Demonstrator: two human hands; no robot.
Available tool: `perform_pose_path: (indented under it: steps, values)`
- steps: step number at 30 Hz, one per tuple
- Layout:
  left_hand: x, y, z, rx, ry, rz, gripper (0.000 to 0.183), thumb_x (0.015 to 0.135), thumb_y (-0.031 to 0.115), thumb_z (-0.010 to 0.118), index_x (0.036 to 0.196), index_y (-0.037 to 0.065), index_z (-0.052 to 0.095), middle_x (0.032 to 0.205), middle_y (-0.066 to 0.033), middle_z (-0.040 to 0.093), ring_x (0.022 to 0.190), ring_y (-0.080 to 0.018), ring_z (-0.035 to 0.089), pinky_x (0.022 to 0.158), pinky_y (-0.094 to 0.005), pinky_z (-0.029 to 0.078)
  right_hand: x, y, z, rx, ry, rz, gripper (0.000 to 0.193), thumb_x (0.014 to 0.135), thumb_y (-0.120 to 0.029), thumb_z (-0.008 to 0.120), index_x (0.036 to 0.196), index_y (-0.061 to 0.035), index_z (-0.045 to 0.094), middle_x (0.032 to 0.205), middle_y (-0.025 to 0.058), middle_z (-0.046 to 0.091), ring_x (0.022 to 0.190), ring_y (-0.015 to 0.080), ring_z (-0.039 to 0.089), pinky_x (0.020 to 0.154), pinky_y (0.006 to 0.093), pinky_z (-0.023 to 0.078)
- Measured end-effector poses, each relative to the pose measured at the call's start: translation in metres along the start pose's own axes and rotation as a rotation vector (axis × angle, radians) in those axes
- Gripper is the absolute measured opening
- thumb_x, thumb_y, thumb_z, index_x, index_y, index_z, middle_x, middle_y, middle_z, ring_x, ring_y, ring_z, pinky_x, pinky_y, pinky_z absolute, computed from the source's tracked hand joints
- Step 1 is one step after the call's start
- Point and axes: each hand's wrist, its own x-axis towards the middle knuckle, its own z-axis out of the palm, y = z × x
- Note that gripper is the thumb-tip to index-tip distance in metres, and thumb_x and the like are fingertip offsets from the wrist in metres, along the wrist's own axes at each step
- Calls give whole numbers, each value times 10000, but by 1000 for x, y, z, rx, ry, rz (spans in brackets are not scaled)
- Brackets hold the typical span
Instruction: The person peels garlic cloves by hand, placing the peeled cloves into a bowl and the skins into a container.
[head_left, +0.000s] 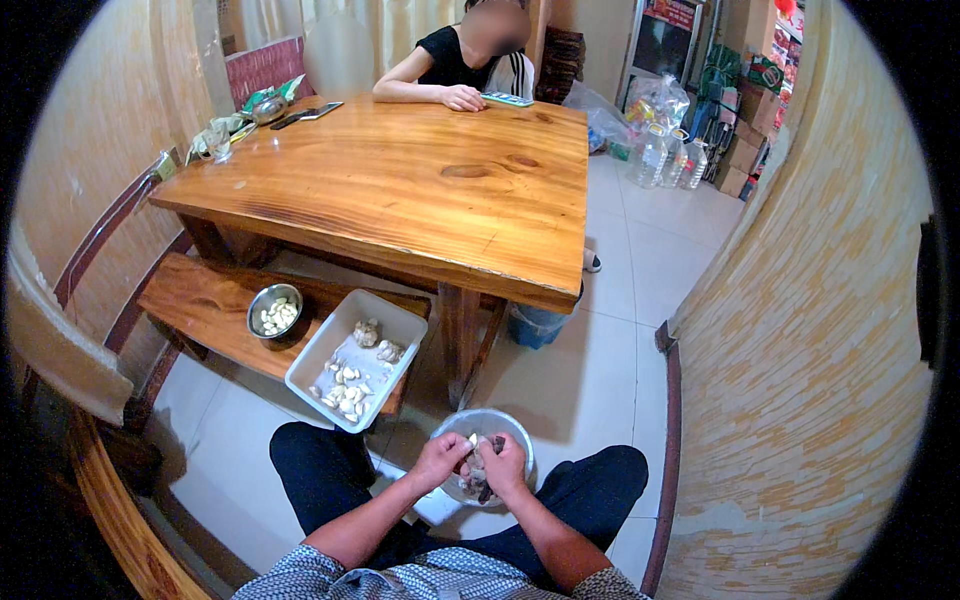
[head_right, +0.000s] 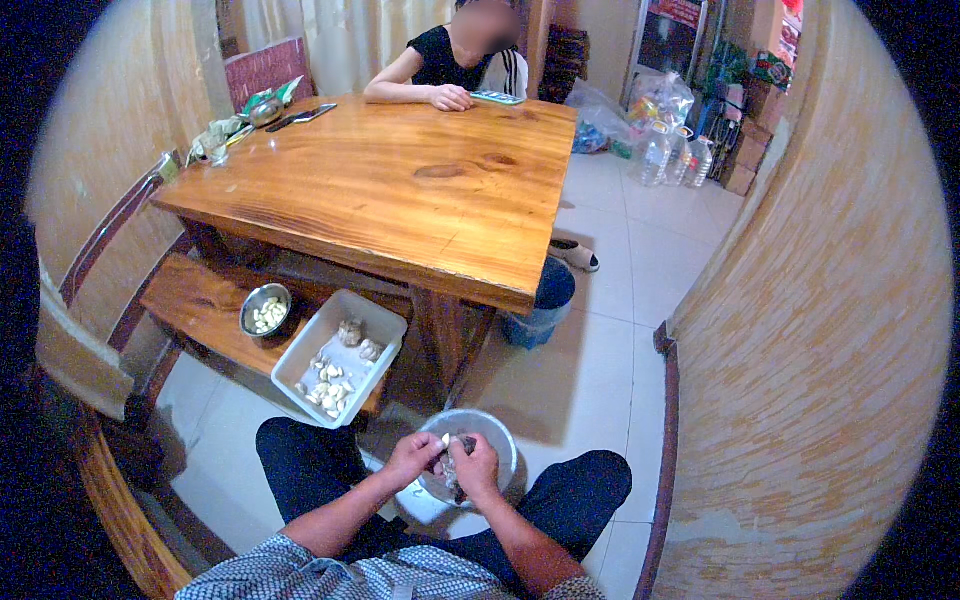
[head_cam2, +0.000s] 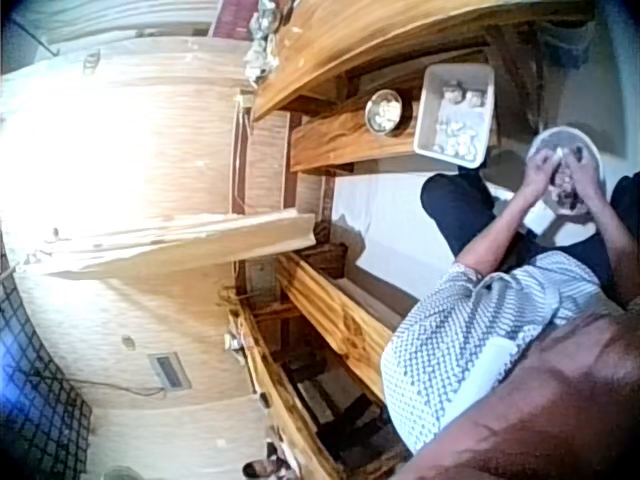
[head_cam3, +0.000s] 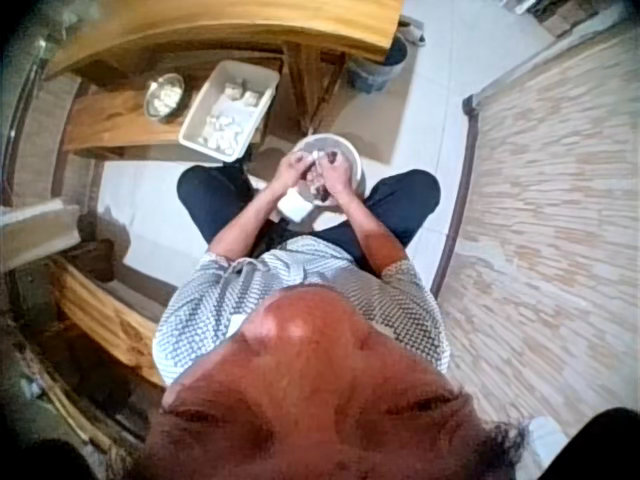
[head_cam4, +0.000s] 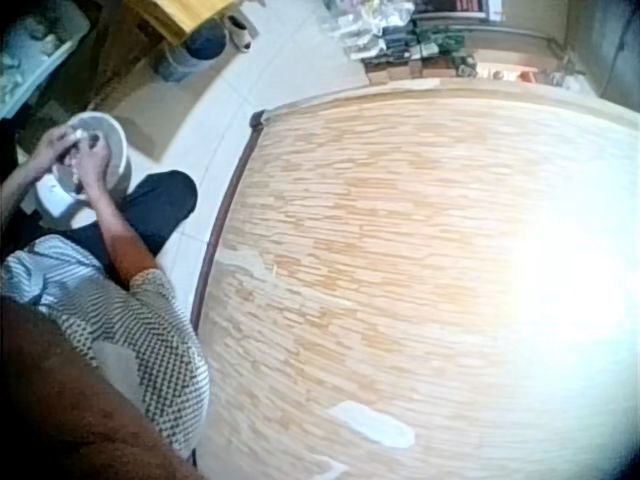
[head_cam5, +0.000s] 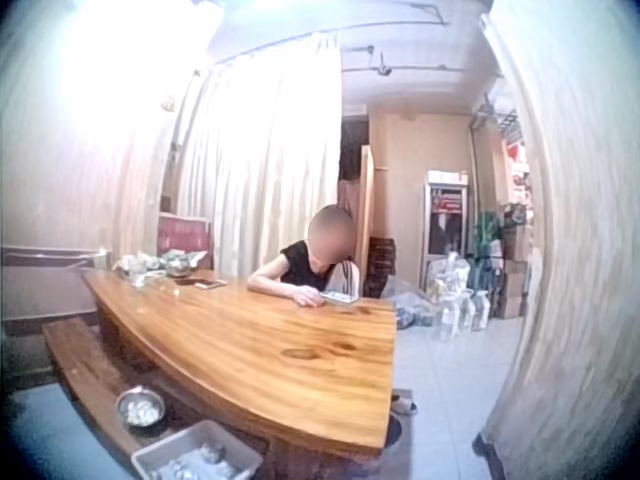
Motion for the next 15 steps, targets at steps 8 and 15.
perform_pose_path:
  steps: [8,15]
  values:
    - [-4,-1,1,0,26,-44,166,912,190,541,821,52,527,694,-21,569,574,-99,553,519,-242,472,-7,-16,-3,155,-74,121,126,816,-130,649,816,-20,588,669,9,591,580,70,536,524,233,448]
    - [0,-7,-8,-73,21,-49,176,911,210,540,820,59,530,674,-24,578,555,-106,554,518,-241,465,0,-9,2,51,-96,122,128,820,-147,645,794,-35,591,638,6,583,552,71,526,506,225,434]
